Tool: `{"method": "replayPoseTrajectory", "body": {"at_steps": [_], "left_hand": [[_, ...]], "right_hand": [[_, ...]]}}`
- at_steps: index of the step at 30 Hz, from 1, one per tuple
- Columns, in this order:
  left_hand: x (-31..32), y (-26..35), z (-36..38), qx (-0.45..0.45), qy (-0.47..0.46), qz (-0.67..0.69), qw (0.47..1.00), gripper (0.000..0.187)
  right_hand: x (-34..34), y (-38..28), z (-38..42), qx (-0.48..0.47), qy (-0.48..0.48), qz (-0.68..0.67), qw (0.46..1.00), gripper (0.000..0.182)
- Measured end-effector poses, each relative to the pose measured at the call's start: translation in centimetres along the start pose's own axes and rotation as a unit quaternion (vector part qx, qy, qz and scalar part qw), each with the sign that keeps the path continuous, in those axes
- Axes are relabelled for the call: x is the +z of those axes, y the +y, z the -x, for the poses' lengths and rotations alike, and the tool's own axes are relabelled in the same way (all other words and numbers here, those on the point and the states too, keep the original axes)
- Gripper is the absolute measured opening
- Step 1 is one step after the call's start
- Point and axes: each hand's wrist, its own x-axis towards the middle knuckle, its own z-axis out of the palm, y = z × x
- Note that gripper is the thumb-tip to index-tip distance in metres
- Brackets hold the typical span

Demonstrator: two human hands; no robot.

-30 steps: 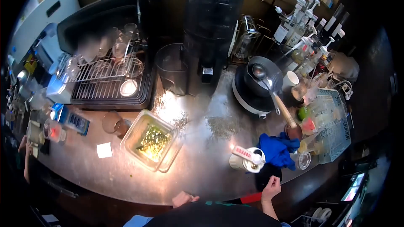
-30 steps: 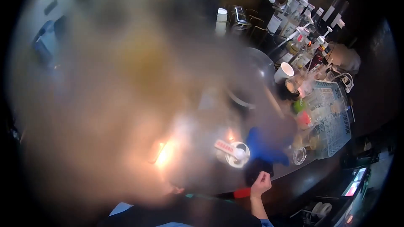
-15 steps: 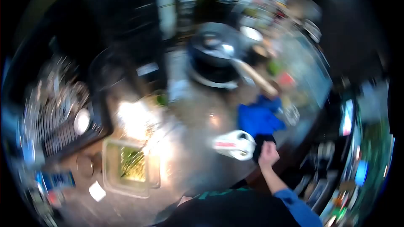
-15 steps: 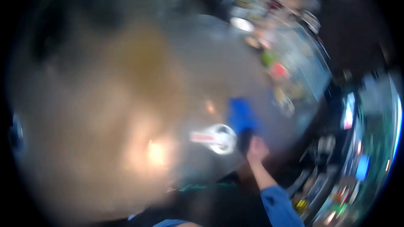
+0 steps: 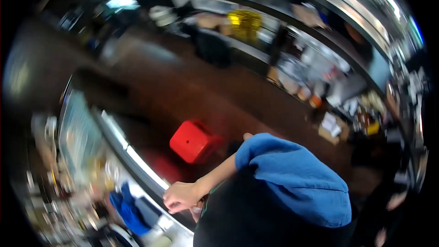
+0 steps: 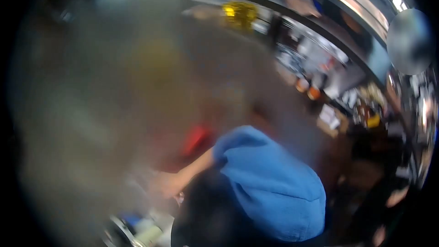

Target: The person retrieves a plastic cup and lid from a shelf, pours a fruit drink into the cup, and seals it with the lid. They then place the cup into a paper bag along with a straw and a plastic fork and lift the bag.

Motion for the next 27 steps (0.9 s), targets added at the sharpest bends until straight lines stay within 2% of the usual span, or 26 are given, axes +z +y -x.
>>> {"method": "replayPoseTrajectory", "body": {"at_steps": [2, 3, 4, 6, 8, 9, 10, 12, 13, 14, 15, 16, 17, 18, 19, 20, 22, 24, 25, 26, 27], "left_hand": [[5.6, 2.7, -2.2, -0.004, -0.103, 0.053, 0.993, 0.008], [8.9, 3.9, -2.7, -0.007, -0.164, 0.076, 0.984, 0.008], [12.6, 5.2, -2.5, -0.008, -0.232, 0.094, 0.968, 0.007], [19.4, 7.1, -1.5, -0.012, -0.373, 0.118, 0.920, 0.007], [24.8, 9.3, -0.5, -0.001, -0.499, 0.136, 0.856, 0.007], [27.5, 10.3, 0.3, 0.003, -0.553, 0.148, 0.820, 0.006], [30.2, 11.6, 0.8, 0.012, -0.599, 0.155, 0.786, 0.006], [33.7, 13.9, 0.4, 0.042, -0.649, 0.164, 0.741, 0.006], [34.7, 15.0, 0.0, 0.082, -0.663, 0.169, 0.725, 0.006], [35.5, 16.1, -0.6, 0.141, -0.669, 0.172, 0.709, 0.006], [36.5, 16.7, -1.1, 0.180, -0.672, 0.182, 0.695, 0.005], [37.9, 17.5, -1.6, 0.184, -0.678, 0.194, 0.685, 0.005], [39.6, 19.1, -2.1, -0.096, -0.697, 0.207, 0.680, 0.010], [42.2, 21.2, -2.6, -0.366, -0.665, 0.209, 0.617, 0.016], [47.4, 19.2, -4.1, -0.459, -0.672, 0.250, 0.524, 0.020], [52.9, 17.0, -6.4, -0.545, -0.669, 0.282, 0.420, 0.023], [60.4, 19.2, -11.9, -0.395, -0.724, 0.311, 0.472, 0.025], [65.9, 24.2, -16.4, -0.273, -0.678, 0.276, 0.625, 0.024], [68.7, 25.5, -18.7, -0.189, -0.675, 0.285, 0.654, 0.022], [71.3, 27.3, -20.9, -0.133, -0.671, 0.275, 0.676, 0.020], [75.8, 27.3, -24.1, -0.154, -0.713, 0.297, 0.616, 0.020]], "right_hand": [[-4.3, 1.3, 3.6, -0.097, 0.056, 0.083, 0.990, 0.021], [-6.8, 1.0, 5.1, -0.020, 0.009, 0.149, 0.989, 0.024], [-9.5, 1.6, 7.0, -0.056, 0.038, 0.196, 0.978, 0.026], [-13.1, 4.4, 9.4, -0.013, 0.136, 0.269, 0.953, 0.025], [-16.2, 6.6, 11.0, 0.105, 0.187, 0.282, 0.935, 0.020], [-21.2, 0.4, 12.1, 0.094, 0.267, 0.380, 0.881, 0.015], [-23.5, -0.4, 13.5, 0.098, 0.307, 0.413, 0.852, 0.015], [-24.0, 4.3, 16.4, 0.189, 0.320, 0.397, 0.839, 0.016], [-25.3, 3.0, 17.3, 0.233, 0.321, 0.406, 0.823, 0.018], [-27.6, -0.6, 17.2, 0.197, 0.387, 0.454, 0.778, 0.024], [-26.4, 4.5, 19.6, 0.247, 0.412, 0.409, 0.775, 0.032], [-27.3, 4.3, 20.4, 0.234, 0.468, 0.426, 0.738, 0.038], [-28.9, 1.1, 19.6, 0.284, 0.494, 0.446, 0.690, 0.040], [-30.9, 0.1, 19.5, 0.252, 0.551, 0.446, 0.659, 0.029], [-32.7, -1.5, 19.4, 0.247, 0.579, 0.450, 0.634, 0.041], [-34.2, -2.6, 19.2, 0.268, 0.593, 0.458, 0.606, 0.038], [-36.4, -1.0, 20.5, 0.273, 0.638, 0.472, 0.544, 0.032], [-38.4, 0.9, 21.7, 0.324, 0.643, 0.477, 0.504, 0.026], [-39.2, 2.6, 21.8, 0.350, 0.670, 0.453, 0.473, 0.022], [-39.9, 4.6, 22.1, 0.405, 0.657, 0.463, 0.435, 0.019], [-40.3, 6.6, 21.9, 0.434, 0.667, 0.425, 0.432, 0.018]]}}
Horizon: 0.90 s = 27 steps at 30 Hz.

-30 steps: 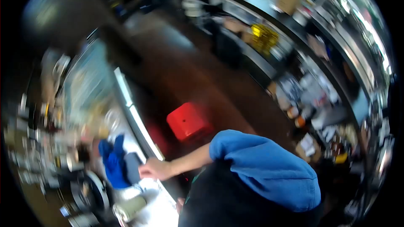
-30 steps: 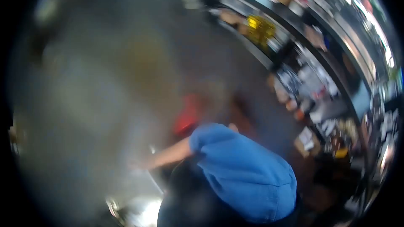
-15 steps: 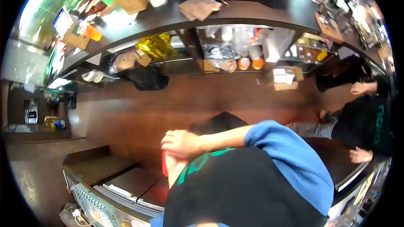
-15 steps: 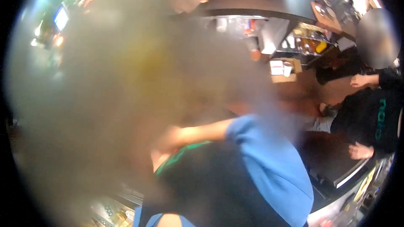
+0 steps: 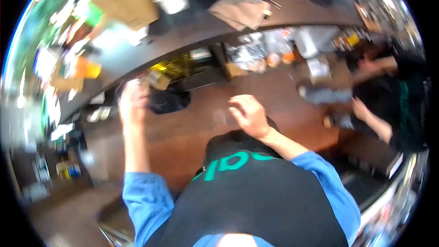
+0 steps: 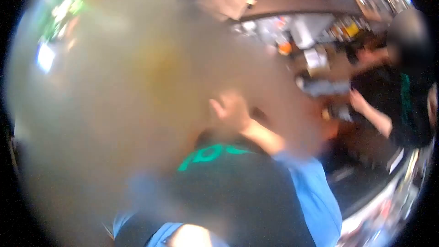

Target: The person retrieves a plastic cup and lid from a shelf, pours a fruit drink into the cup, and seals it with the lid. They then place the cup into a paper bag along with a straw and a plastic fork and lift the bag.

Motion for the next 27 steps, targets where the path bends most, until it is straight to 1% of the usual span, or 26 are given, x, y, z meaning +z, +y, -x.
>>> {"method": "replayPoseTrajectory", "body": {"at_steps": [1, 2, 3, 5, 6, 7, 8, 9, 10, 11, 12, 13, 15, 16, 17, 19, 20, 21, 23, 24, 25, 27], "left_hand": [[-1.2, 1.7, -2.8, -0.017, 0.027, -0.025, 0.999, 0.017], [-2.0, 2.7, -5.3, -0.019, 0.050, -0.083, 0.995, 0.018], [-2.6, 3.7, -8.4, -0.005, 0.070, -0.138, 0.988, 0.019], [-7.5, 3.5, -16.3, 0.093, 0.066, -0.269, 0.956, 0.023], [-8.4, 3.1, -19.5, 0.153, 0.107, -0.348, 0.919, 0.025], [-8.8, 2.6, -22.0, 0.216, 0.149, -0.421, 0.868, 0.027], [-8.7, 2.4, -24.0, 0.298, 0.145, -0.502, 0.799, 0.028], [-8.6, 1.6, -25.4, 0.302, 0.126, -0.505, 0.799, 0.028], [-8.3, 0.9, -26.7, 0.360, 0.161, -0.607, 0.689, 0.030], [-7.0, 0.7, -26.8, 0.412, 0.195, -0.691, 0.561, 0.032], [-5.8, 0.6, -26.7, 0.341, 0.190, -0.741, 0.547, 0.039], [-4.9, 0.6, -27.1, 0.344, 0.181, -0.743, 0.545, 0.039], [-5.0, 1.0, -27.0, 0.378, 0.116, -0.719, 0.571, 0.044], [-4.9, 1.4, -26.9, 0.335, 0.109, -0.735, 0.580, 0.051], [-4.9, 1.3, -26.8, 0.336, 0.110, -0.737, 0.576, 0.051], [-5.3, 1.5, -26.4, 0.360, 0.095, -0.740, 0.559, 0.055], [-5.3, 1.7, -26.0, 0.355, 0.074, -0.733, 0.576, 0.058], [-5.1, 1.7, -25.7, 0.360, 0.071, -0.736, 0.569, 0.058], [-4.8, 0.7, -24.9, 0.383, 0.091, -0.727, 0.562, 0.059], [-4.7, 0.5, -24.8, 0.386, 0.093, -0.726, 0.562, 0.061], [-5.5, 0.1, -25.4, 0.386, 0.092, -0.727, 0.561, 0.061], [-6.7, -0.6, -26.7, 0.421, 0.119, -0.700, 0.564, 0.064]], "right_hand": [[1.3, -0.4, 0.0, -0.027, -0.015, 0.016, 0.999, 0.016], [3.3, -0.6, 0.2, -0.039, -0.013, 0.028, 0.999, 0.015], [6.4, 0.6, 1.1, -0.050, 0.006, 0.057, 0.997, 0.015], [8.3, -0.6, 1.7, 0.038, -0.007, 0.004, 0.999, 0.016], [7.6, -2.2, 1.6, 0.085, -0.002, -0.017, 0.996, 0.014], [6.4, -3.5, 1.6, 0.100, 0.013, -0.013, 0.995, 0.014], [5.2, -4.5, 1.8, 0.098, 0.055, 0.002, 0.994, 0.013], [4.5, -5.0, 2.5, 0.095, 0.098, 0.017, 0.990, 0.012], [4.3, -4.7, 3.2, 0.135, 0.109, 0.026, 0.984, 0.012], [4.0, -4.6, 4.0, 0.189, 0.109, 0.037, 0.975, 0.012], [3.7, -4.4, 4.7, 0.193, 0.132, 0.074, 0.969, 0.012], [3.4, -4.1, 5.4, 0.195, 0.152, 0.110, 0.963, 0.012], [4.8, -3.4, 7.9, 0.277, 0.154, 0.086, 0.944, 0.012], [7.0, -2.0, 9.6, 0.278, 0.184, 0.096, 0.938, 0.013], [7.0, -1.9, 9.9, 0.278, 0.183, 0.091, 0.938, 0.013], [7.7, -2.2, 10.2, 0.314, 0.093, 0.040, 0.944, 0.014], [7.6, -2.3, 10.2, 0.310, 0.034, 0.031, 0.950, 0.016], [7.7, -2.4, 10.1, 0.311, 0.039, 0.023, 0.949, 0.016], [7.8, -1.9, 11.4, 0.266, -0.025, 0.005, 0.964, 0.019], [8.9, -1.2, 12.3, 0.311, -0.016, -0.001, 0.950, 0.021], [8.4, -1.2, 13.1, 0.311, -0.016, -0.002, 0.950, 0.021], [6.8, -1.2, 14.8, 0.310, -0.020, -0.028, 0.950, 0.021]]}}
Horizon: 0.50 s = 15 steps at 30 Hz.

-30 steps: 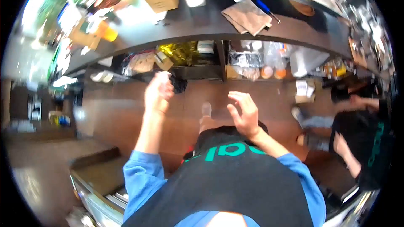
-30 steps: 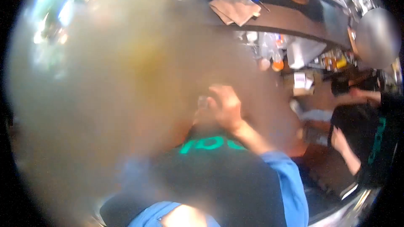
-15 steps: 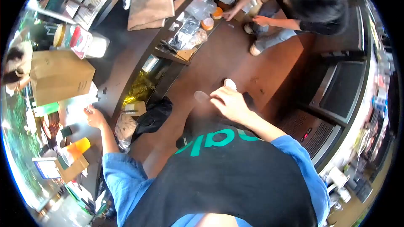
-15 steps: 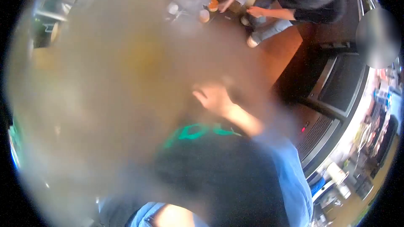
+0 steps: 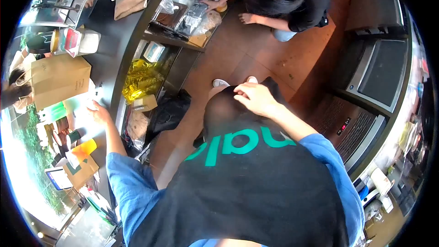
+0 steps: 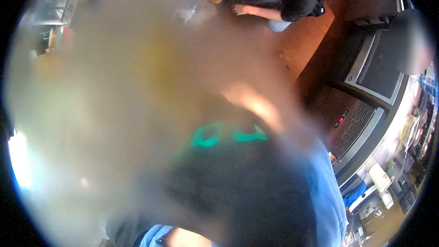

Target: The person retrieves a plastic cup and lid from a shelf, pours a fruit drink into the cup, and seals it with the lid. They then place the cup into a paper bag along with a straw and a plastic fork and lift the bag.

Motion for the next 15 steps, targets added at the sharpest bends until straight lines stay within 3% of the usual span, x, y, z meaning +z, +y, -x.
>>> {"method": "replayPoseTrajectory", "body": {"at_steps": [2, 4, 10, 15], "left_hand": [[-0.8, 1.1, 0.5, -0.008, 0.003, -0.059, 0.998, 0.065], [-1.1, 2.7, 0.7, -0.013, 0.002, -0.115, 0.993, 0.066], [-2.5, 4.5, 1.4, -0.034, 0.031, -0.145, 0.988, 0.067], [-2.7, 4.8, 1.6, -0.032, 0.038, -0.123, 0.991, 0.065]], "right_hand": [[-1.3, 0.9, 1.9, -0.042, 0.067, 0.015, 0.997, 0.022], [-4.2, -0.3, 3.8, 0.059, 0.056, 0.014, 0.997, 0.022], [-2.7, 6.4, 8.5, 0.215, 0.015, 0.034, 0.976, 0.022], [-0.8, 8.5, 8.4, 0.244, 0.036, -0.028, 0.969, 0.023]]}}
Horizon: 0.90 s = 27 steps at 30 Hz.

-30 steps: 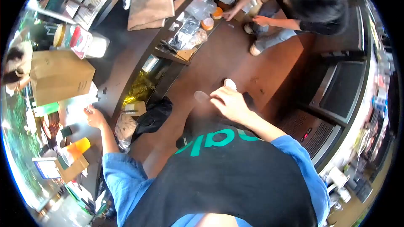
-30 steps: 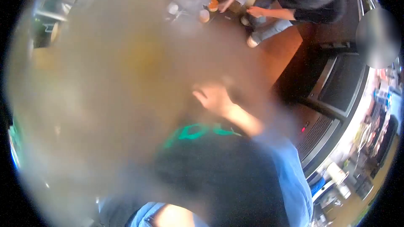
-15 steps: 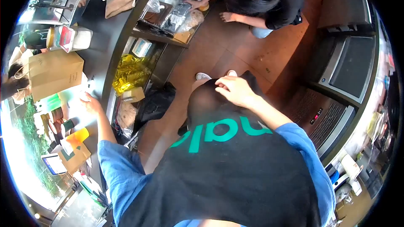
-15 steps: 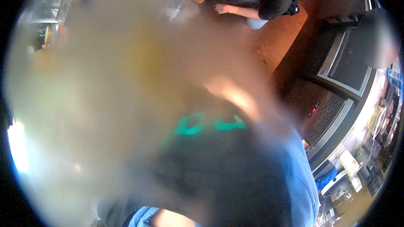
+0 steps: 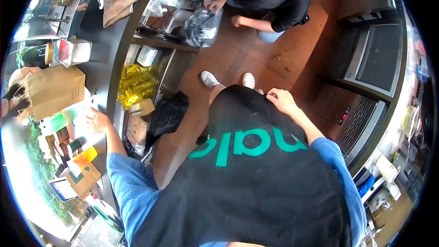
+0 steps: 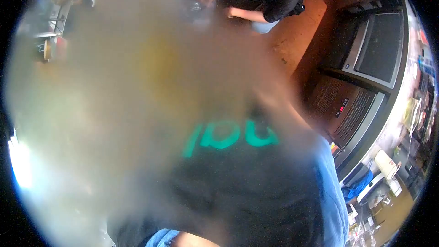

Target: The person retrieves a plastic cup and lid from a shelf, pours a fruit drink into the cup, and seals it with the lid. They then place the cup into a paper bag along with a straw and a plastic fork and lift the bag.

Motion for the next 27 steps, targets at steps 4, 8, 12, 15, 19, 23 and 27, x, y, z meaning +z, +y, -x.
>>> {"method": "replayPoseTrajectory", "body": {"at_steps": [4, 8, 12, 15, 19, 23, 27], "left_hand": [[0.7, -1.1, -0.6, 0.030, 0.011, -0.011, 0.999, 0.064], [0.3, -1.1, -0.8, 0.027, -0.013, -0.003, 1.000, 0.065], [0.1, -1.2, -1.1, 0.010, -0.076, 0.029, 0.997, 0.066], [-0.1, -1.2, -1.3, 0.001, -0.114, 0.027, 0.993, 0.066], [0.3, -1.3, -1.2, 0.020, -0.083, 0.028, 0.996, 0.067], [0.2, -1.1, -1.1, -0.005, -0.076, 0.040, 0.996, 0.066], [-0.6, -0.4, -1.0, -0.019, -0.084, 0.047, 0.995, 0.067]], "right_hand": [[1.4, -0.1, -0.6, 0.002, 0.002, -0.023, 1.000, 0.024], [2.2, 1.0, -0.9, 0.024, 0.001, -0.093, 0.995, 0.024], [2.9, 1.8, -1.6, 0.035, 0.008, -0.157, 0.987, 0.024], [3.4, 1.9, -2.1, 0.045, 0.008, -0.184, 0.982, 0.024], [3.3, 1.8, -2.6, 0.076, -0.009, -0.220, 0.972, 0.025], [3.7, 2.3, -3.1, 0.071, -0.011, -0.228, 0.971, 0.024], [5.4, 3.8, -3.8, 0.033, 0.020, -0.061, 0.997, 0.024]]}}
